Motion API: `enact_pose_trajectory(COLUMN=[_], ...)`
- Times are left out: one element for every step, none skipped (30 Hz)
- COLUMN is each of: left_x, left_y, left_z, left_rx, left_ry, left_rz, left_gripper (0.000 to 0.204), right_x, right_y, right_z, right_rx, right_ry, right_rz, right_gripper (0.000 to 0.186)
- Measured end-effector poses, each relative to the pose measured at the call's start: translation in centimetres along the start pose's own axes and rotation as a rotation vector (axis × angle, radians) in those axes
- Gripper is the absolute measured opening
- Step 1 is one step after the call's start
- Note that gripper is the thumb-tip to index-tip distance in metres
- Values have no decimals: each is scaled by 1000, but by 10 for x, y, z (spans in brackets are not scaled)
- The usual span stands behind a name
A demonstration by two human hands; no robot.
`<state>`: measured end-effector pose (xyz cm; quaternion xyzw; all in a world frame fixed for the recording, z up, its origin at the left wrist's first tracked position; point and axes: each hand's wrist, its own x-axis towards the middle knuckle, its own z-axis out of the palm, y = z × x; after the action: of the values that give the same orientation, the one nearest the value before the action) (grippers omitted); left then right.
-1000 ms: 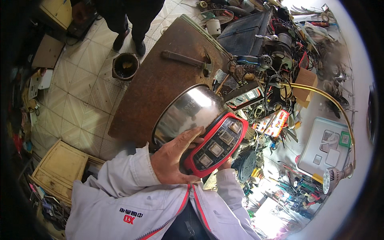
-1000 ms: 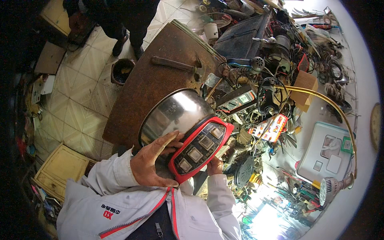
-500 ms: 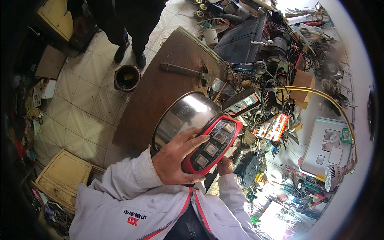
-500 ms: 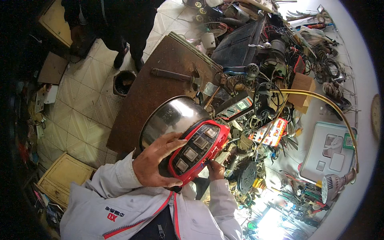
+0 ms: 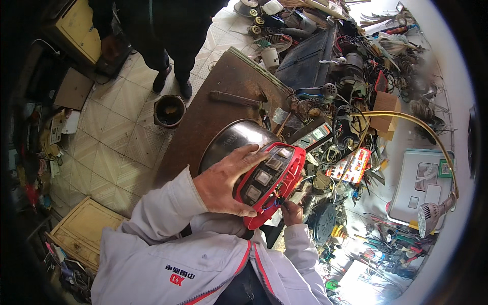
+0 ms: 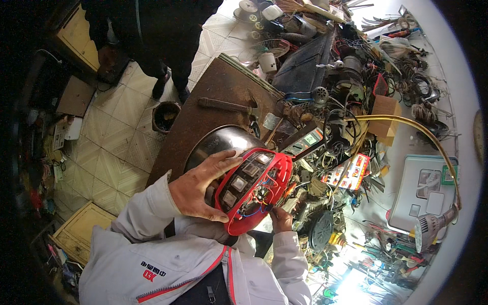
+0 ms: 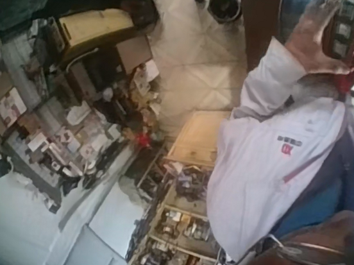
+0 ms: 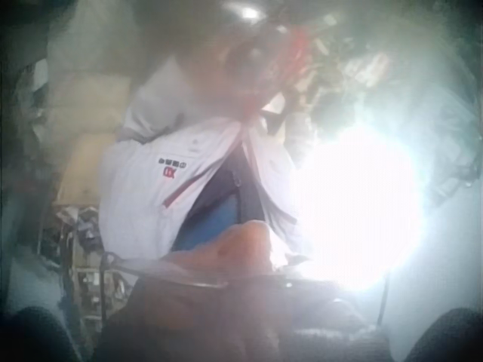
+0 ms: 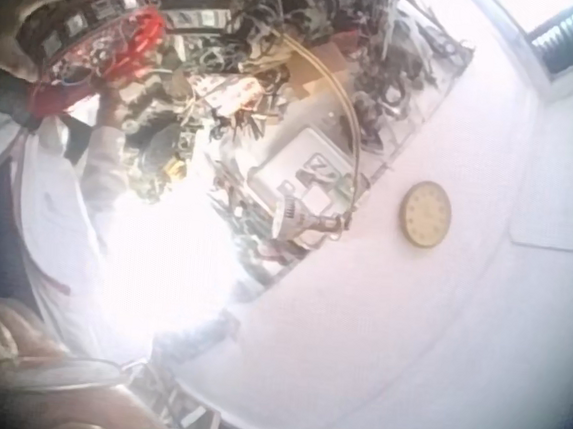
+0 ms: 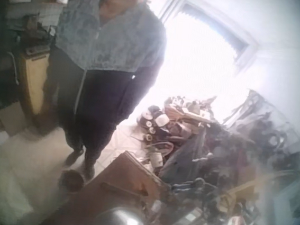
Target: The person works on a red circular electronic device with multiple wires and components. They use a multimeter to test connections, adjust wires, and retrieve a small component from a shelf. The person repeatedly tests the device, which lights up during testing, and continues to manipulate the internal wiring.
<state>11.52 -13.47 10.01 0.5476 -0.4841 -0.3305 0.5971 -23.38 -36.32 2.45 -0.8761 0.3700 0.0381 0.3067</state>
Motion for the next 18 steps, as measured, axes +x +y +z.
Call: enact_pose_trajectory(left_x=[-5, -10, -14, -17, -18, -17, -15, -13, -8, -1, 1, 5, 6, 8, 9, 5, 3, 2], left_y=[0, -1, -2, -7, -9, -8, -7, -6, -3, 3, 1, 0, 2, 5, 6, 10, 10, 5], left_z=[-2, -4, -1, 4, 7, 7, 7, 7, 4, 1, 2, 2, 1, 1, 1, 5, 5, 2], left_rx=[-169, -335, -343, -351, -359, -382, -405, -427, -328, -229, -24, 187, 169, 150, 130, 41, 119, 200], left_ry=[-30, -50, -18, 13, 45, 49, 52, 56, 45, 33, 15, 11, 31, 51, 71, 198, 132, 71], left_rz=[-66, -138, -109, -80, -52, -96, -140, -184, -177, -169, -113, -54, -58, -60, -61, -148, -124, -104], left_gripper=[115, 113, 111, 109, 107, 105, 103, 101, 101, 100, 100, 100, 100, 100, 101, 100, 101, 102], right_x=[0, -1, 1, 0, 0, 0, -1, -2, 0, 0, -2, -1, 0, -1, -2, 0, 1, 2], right_y=[3, 8, 6, 3, -1, -4, 0, 8, 7, 6, 5, 2, 3, 4, 7, 8, 16, 16], right_z=[1, 2, 1, 0, -1, 0, 1, 3, 4, 3, 1, 0, 1, 2, 2, 3, 5, 5], right_rx=[-13, -27, -43, -53, -64, -71, -67, -63, -56, -68, -80, -90, -91, -92, -96, -91, -58, -138], right_ry=[-8, -16, -20, -5, 9, 24, 24, 25, 26, 22, 19, 17, 35, 54, 75, 56, 74, 77], right_rz=[7, 13, 18, -1, -20, -38, -26, -14, -6, -12, -17, -26, -45, -65, -83, -59, -91, -118], right_gripper=[19, 19, 18, 19, 19, 19, 19, 19, 20, 20, 20, 20, 21, 21, 22, 22, 24, 24])
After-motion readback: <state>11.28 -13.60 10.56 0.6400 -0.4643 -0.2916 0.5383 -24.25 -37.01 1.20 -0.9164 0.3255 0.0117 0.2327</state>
